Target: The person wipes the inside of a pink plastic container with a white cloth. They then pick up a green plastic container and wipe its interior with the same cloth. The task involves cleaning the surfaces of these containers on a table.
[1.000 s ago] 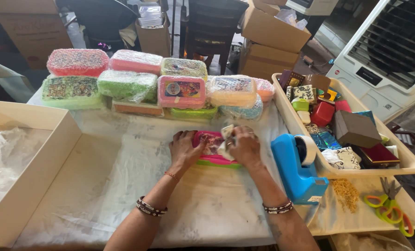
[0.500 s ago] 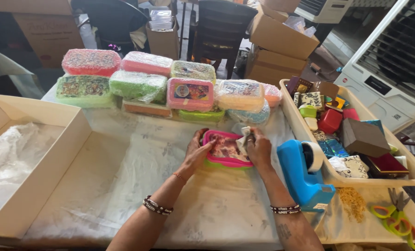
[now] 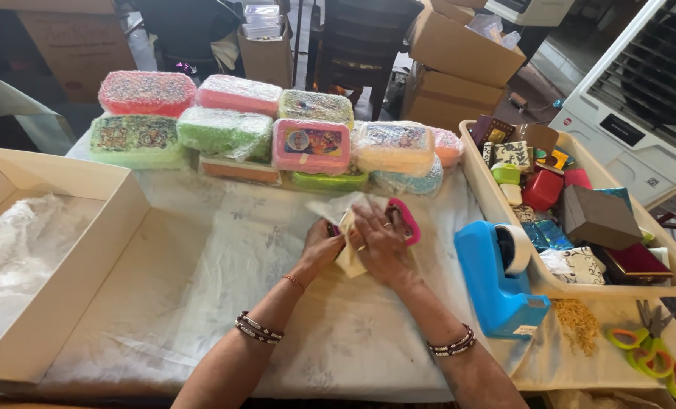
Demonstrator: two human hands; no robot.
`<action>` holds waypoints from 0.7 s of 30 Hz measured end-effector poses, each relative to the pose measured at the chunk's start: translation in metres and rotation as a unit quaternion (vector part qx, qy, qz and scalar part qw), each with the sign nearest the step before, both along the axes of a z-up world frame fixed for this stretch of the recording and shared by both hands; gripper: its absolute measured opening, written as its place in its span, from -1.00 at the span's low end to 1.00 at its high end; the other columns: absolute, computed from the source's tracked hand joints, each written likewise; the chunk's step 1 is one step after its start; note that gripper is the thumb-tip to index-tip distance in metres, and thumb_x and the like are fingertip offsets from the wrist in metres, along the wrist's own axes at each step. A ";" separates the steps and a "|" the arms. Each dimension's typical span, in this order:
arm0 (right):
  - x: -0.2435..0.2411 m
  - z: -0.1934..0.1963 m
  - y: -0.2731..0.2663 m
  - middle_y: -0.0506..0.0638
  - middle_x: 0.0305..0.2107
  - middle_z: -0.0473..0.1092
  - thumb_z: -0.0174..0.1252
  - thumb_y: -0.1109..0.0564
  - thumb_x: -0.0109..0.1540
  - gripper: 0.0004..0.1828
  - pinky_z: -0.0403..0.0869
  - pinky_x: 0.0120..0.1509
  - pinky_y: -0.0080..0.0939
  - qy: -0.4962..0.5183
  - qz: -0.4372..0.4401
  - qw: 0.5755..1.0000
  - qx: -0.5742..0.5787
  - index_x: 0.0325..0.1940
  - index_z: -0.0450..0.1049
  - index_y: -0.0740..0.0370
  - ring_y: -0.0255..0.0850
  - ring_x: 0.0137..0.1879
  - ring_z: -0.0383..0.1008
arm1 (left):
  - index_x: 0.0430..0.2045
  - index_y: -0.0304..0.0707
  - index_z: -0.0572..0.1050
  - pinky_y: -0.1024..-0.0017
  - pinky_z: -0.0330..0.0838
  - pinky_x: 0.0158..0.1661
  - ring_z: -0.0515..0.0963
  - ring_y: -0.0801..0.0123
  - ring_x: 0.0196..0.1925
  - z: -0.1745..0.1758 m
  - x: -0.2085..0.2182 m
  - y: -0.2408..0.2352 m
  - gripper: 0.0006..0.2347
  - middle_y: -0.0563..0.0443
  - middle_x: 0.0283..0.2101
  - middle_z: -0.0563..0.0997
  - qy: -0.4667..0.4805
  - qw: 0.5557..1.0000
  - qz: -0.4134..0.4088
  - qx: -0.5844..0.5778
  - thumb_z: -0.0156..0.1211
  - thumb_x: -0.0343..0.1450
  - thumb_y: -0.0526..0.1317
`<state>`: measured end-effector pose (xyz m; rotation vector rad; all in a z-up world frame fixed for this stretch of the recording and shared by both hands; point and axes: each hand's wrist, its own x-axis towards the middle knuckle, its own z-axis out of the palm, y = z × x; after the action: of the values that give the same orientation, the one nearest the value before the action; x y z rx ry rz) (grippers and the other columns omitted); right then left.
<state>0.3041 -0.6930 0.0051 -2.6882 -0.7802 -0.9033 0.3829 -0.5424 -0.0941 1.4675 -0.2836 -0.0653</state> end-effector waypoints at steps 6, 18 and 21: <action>0.038 -0.021 -0.066 -0.03 0.30 0.33 0.05 0.02 0.29 -0.60 0.24 0.39 0.15 0.089 -0.139 0.980 0.107 0.20 0.48 0.06 -0.02 0.41 0.29 | 0.03 -0.42 0.47 0.51 0.56 -0.14 0.62 0.50 -0.17 0.031 -0.021 0.004 -0.62 0.01 -0.15 0.66 -0.036 0.996 -0.022 -0.078 0.40 0.35 -0.30; -0.015 0.009 0.013 0.25 0.37 0.21 0.12 0.15 0.24 -0.35 0.13 0.57 0.20 0.011 0.104 0.994 0.037 0.42 0.23 0.34 0.12 0.54 0.14 | 0.09 -0.39 0.48 0.52 0.58 -0.14 0.63 0.51 -0.15 0.030 -0.012 0.014 -0.61 0.02 -0.10 0.67 -0.069 0.992 0.038 -0.095 0.32 0.35 -0.37; -0.005 0.007 0.002 0.23 0.43 0.09 0.16 0.04 0.23 -0.28 -0.03 0.55 0.29 0.038 0.053 0.998 -0.022 0.45 0.20 0.23 0.07 0.56 0.00 | 0.07 -0.38 0.50 0.51 0.56 -0.12 0.62 0.53 -0.15 0.043 -0.018 0.013 -0.62 0.03 -0.11 0.66 -0.056 0.993 0.032 -0.100 0.36 0.35 -0.36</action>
<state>0.2994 -0.6911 0.0122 -2.6729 -0.9260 -0.7626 0.3649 -0.5293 -0.0515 1.2812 -0.3244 0.0963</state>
